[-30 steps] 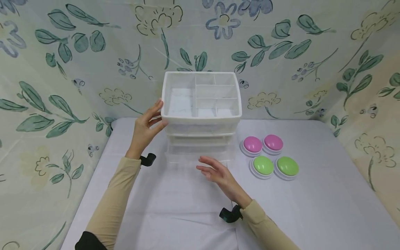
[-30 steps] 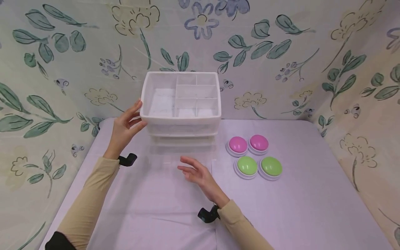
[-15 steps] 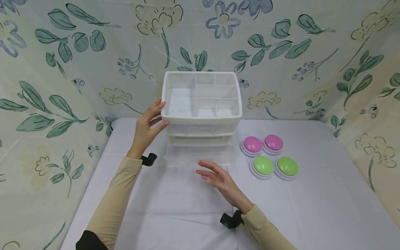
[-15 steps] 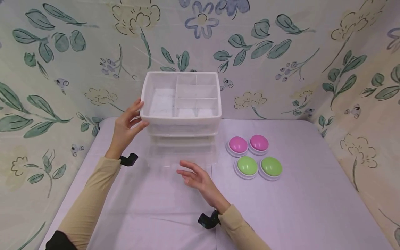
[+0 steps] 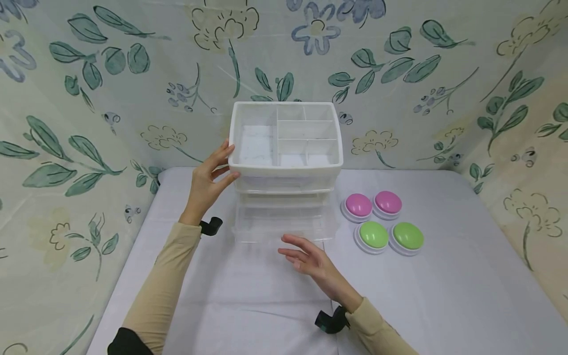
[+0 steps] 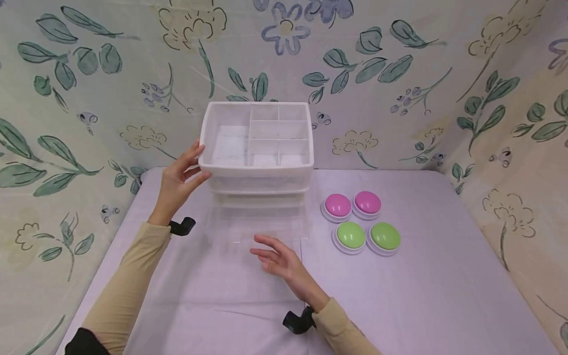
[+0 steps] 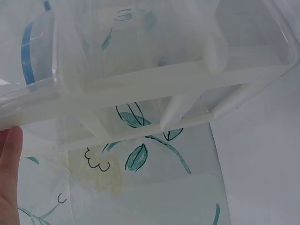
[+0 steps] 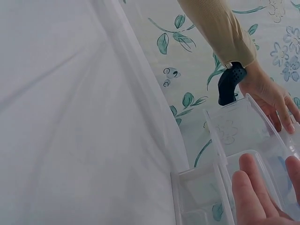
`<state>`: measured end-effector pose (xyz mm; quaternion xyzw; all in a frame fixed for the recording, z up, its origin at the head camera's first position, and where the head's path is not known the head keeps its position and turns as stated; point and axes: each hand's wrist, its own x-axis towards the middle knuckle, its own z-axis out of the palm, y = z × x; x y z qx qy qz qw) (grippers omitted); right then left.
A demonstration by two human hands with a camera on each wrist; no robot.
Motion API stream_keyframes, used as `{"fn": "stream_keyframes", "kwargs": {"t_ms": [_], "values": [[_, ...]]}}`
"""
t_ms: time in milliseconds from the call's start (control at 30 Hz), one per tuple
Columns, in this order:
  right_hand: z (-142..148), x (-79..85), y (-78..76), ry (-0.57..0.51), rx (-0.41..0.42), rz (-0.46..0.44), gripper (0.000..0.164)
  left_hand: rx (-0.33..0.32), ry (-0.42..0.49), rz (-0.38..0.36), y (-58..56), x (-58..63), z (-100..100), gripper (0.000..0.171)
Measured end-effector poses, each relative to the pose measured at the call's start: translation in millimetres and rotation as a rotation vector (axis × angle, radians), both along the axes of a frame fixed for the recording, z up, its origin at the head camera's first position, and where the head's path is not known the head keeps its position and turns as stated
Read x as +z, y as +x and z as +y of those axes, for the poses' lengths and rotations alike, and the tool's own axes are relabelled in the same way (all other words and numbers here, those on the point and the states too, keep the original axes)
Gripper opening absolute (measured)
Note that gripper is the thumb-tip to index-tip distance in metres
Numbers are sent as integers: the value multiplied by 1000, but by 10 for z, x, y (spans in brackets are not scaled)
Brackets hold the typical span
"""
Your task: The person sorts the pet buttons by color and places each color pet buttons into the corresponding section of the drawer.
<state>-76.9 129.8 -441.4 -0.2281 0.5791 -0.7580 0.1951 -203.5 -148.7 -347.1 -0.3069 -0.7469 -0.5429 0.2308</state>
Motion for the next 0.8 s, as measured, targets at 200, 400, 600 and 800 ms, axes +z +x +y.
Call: {"fn": "stream_keyframes", "kwargs": {"t_ms": [200, 400, 600, 800], "values": [[14, 18, 41, -1, 13, -5, 54, -7, 1, -12, -2, 11, -5, 58], [13, 35, 79, -1, 23, -13, 54, -8, 14, -33, -5, 17, -7, 58], [4, 45, 121, 1, 23, -13, 54, -14, 22, -47, -1, 28, -4, 58], [-10, 50, 165, -6, 27, -16, 54, -15, 27, -54, 7, 30, 0, 58]]}}
